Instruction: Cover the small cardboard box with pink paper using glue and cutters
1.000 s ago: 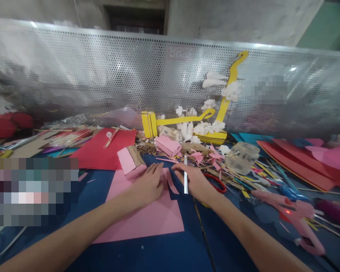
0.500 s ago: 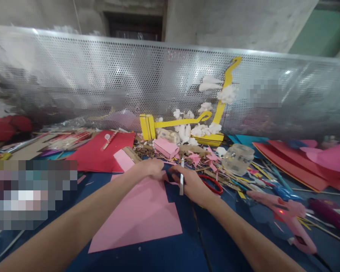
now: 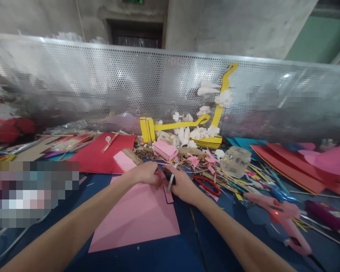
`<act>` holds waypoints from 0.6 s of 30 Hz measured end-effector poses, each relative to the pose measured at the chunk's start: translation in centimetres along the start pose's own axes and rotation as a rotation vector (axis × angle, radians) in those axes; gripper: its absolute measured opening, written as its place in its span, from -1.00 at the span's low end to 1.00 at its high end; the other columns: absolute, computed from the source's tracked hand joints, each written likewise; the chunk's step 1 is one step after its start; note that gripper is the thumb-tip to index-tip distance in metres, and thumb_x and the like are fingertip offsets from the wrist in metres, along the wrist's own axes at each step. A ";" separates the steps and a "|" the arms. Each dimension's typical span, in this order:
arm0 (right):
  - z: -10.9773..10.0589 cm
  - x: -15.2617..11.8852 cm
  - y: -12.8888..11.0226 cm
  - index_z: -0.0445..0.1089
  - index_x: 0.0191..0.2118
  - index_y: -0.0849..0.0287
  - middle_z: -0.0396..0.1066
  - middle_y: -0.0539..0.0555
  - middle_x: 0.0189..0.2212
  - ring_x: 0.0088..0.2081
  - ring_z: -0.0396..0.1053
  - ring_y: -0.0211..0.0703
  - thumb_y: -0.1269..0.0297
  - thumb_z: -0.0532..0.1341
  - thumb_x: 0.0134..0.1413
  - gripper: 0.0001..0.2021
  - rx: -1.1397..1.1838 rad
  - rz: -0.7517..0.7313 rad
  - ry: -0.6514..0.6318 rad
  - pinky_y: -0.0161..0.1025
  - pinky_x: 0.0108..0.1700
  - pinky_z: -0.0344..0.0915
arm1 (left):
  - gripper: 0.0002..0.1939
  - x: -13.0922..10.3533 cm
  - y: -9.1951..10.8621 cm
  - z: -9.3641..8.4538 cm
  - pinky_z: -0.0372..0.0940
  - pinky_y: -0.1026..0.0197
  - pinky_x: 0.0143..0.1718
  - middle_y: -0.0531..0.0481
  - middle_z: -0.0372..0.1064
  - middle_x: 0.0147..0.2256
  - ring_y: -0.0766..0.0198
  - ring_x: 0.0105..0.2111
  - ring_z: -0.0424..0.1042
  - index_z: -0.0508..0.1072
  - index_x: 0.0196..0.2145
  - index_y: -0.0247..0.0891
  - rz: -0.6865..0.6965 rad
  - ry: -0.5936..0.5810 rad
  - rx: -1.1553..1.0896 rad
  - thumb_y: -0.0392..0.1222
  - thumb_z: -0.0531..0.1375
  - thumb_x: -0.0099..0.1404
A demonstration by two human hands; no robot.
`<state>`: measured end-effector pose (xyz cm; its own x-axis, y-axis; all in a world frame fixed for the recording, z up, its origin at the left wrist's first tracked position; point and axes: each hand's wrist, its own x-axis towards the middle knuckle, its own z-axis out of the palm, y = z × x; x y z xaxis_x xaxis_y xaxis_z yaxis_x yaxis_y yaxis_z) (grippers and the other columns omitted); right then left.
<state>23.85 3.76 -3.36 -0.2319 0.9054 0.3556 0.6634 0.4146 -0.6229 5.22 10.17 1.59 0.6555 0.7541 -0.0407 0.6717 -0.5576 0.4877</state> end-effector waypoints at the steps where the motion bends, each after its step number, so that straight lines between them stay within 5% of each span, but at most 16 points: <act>1: 0.0 0.2 0.1 0.46 0.08 0.15 0.58 0.15 -0.18 -0.12 0.47 0.03 0.47 0.26 0.10 -0.60 0.027 0.003 0.009 -0.11 -0.02 0.35 | -0.90 0.0 -0.1 0.1 0.23 0.27 -0.44 0.00 0.55 -0.45 0.13 -0.39 0.52 0.56 -0.47 -0.24 0.004 0.015 -0.024 -0.31 0.29 -0.04; 7: -0.4 0.3 0.0 0.48 -0.04 0.18 0.52 -0.01 -0.40 -0.47 0.39 -0.23 0.41 0.22 0.12 -0.73 0.147 0.032 0.029 -0.31 -0.38 0.26 | -0.93 -1.2 -0.3 1.0 0.24 0.28 -0.47 -0.08 0.57 -0.39 0.20 -0.44 0.50 0.49 -0.41 -0.24 -0.042 0.122 -0.222 -0.25 0.19 0.17; 13: -0.6 -0.6 -0.8 0.49 -0.25 0.18 0.43 -0.03 -0.52 -0.52 0.29 -0.23 0.29 0.24 0.16 -0.89 0.135 0.042 0.058 -0.29 -0.41 0.18 | -0.74 -2.3 -0.1 3.3 0.23 0.35 -0.64 0.00 0.47 -0.55 0.32 -0.64 0.42 0.43 -0.43 -0.24 -0.066 0.065 -0.545 -0.08 0.10 0.36; 18: -0.5 -0.6 -1.0 0.41 -0.39 0.15 0.37 -0.03 -0.56 -0.52 0.24 -0.21 0.15 0.24 0.22 -0.79 0.122 0.035 0.079 -0.28 -0.42 0.14 | -0.73 -2.5 -0.4 4.6 0.20 0.39 -0.68 0.06 0.38 -0.63 0.34 -0.66 0.38 0.44 -0.42 -0.24 -0.061 0.095 -0.684 -0.04 0.14 0.36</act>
<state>23.63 2.81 -2.62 -0.1507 0.9114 0.3829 0.5772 0.3956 -0.7144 4.89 6.98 -2.51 0.5697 0.8215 -0.0241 0.3177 -0.1930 0.9284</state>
